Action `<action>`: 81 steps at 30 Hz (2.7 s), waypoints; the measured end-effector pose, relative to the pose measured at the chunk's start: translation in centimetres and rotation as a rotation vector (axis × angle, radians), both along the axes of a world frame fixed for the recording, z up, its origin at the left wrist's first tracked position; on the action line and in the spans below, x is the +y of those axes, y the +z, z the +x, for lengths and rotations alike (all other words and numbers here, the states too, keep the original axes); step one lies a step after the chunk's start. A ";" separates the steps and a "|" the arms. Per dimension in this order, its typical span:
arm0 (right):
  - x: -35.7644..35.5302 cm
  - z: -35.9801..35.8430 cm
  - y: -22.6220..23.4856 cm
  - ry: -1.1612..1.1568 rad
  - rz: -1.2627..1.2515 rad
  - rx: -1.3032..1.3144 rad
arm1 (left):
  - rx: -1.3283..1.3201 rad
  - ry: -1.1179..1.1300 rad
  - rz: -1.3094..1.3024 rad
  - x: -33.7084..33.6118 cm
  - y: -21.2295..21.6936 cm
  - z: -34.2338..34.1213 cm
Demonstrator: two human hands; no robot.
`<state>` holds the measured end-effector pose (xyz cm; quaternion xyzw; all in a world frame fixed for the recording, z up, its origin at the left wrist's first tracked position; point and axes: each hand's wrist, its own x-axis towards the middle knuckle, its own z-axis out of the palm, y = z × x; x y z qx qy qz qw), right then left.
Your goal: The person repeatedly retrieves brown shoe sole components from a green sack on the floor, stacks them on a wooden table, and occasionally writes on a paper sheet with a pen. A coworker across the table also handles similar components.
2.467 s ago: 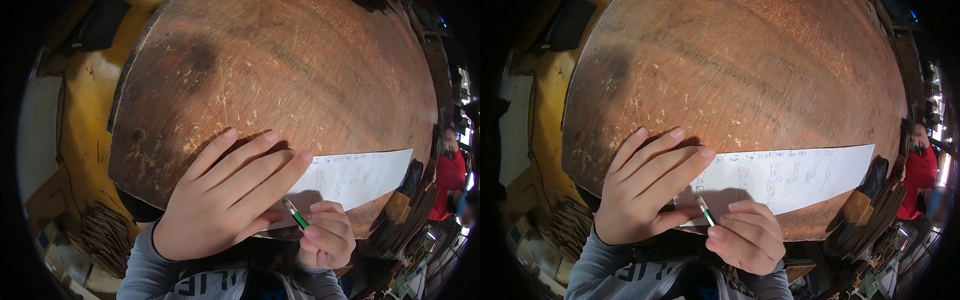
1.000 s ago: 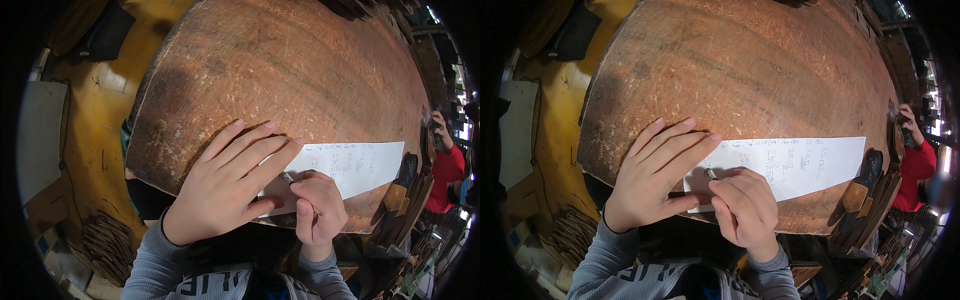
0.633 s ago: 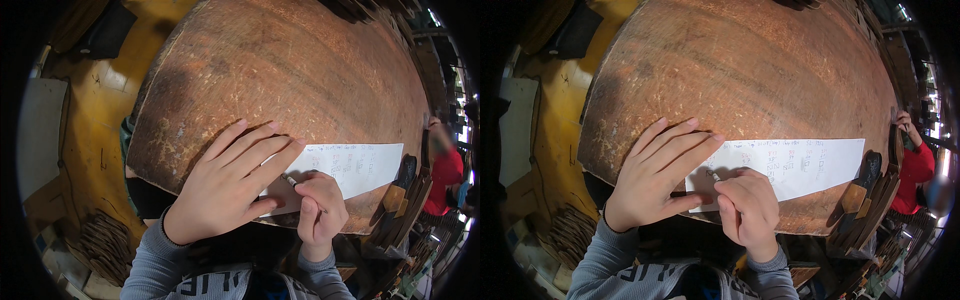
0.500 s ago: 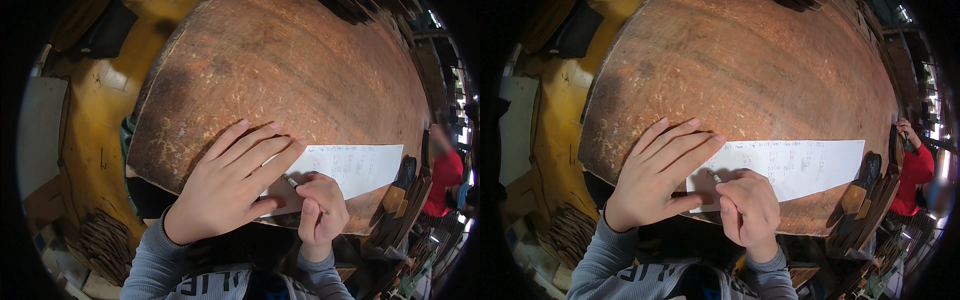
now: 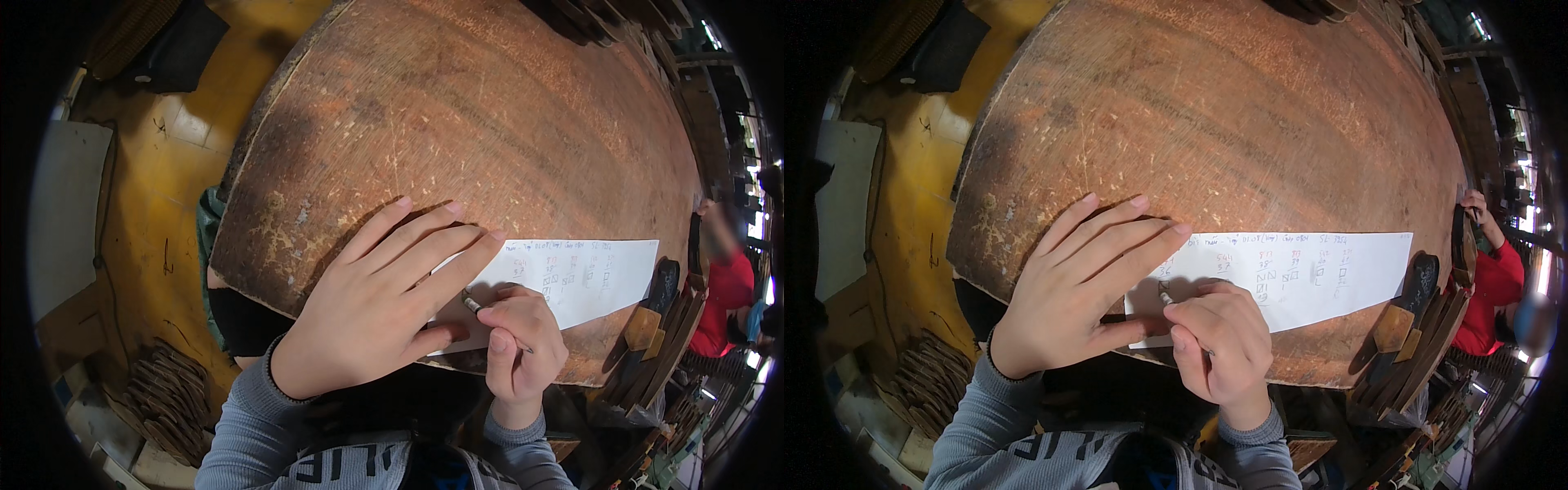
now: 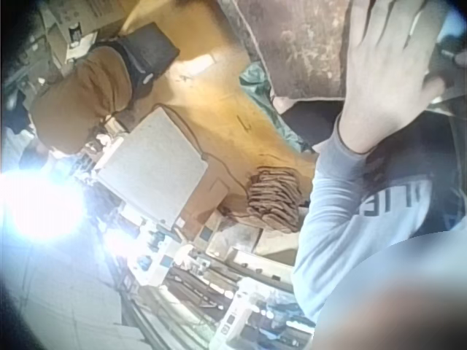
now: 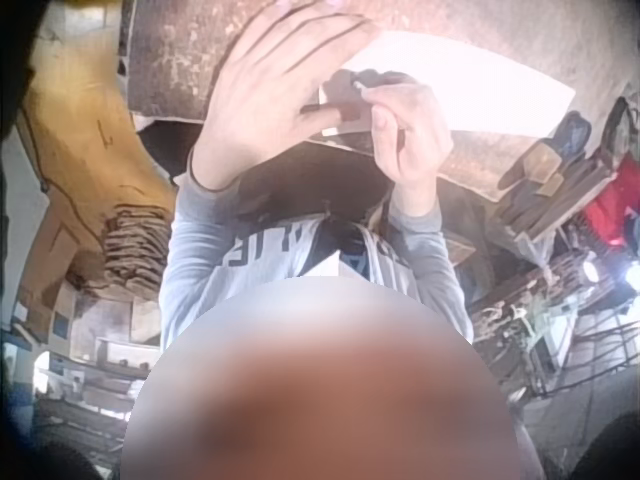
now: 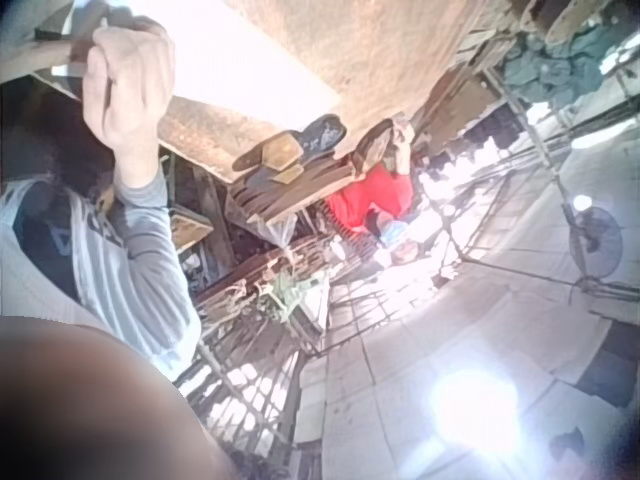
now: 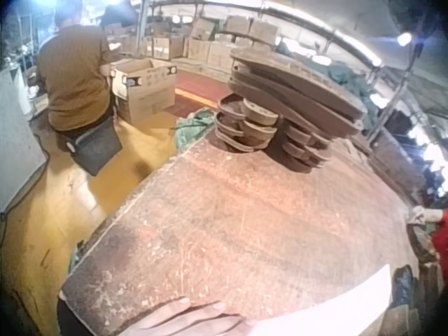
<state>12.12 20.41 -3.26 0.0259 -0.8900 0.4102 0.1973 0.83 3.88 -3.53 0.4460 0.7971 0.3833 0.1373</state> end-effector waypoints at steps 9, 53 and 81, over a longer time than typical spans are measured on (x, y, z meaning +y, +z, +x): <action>0.2 0.4 0.0 -0.032 -0.023 0.007 | -0.004 -0.011 -0.003 0.0 0.1 -0.1; 0.3 0.5 -0.1 -0.114 -0.039 -0.063 | 0.075 0.082 0.133 -0.5 -0.2 0.4; 0.0 0.6 -0.3 -0.153 -0.099 -0.023 | 0.069 0.101 0.112 -0.5 -0.2 0.4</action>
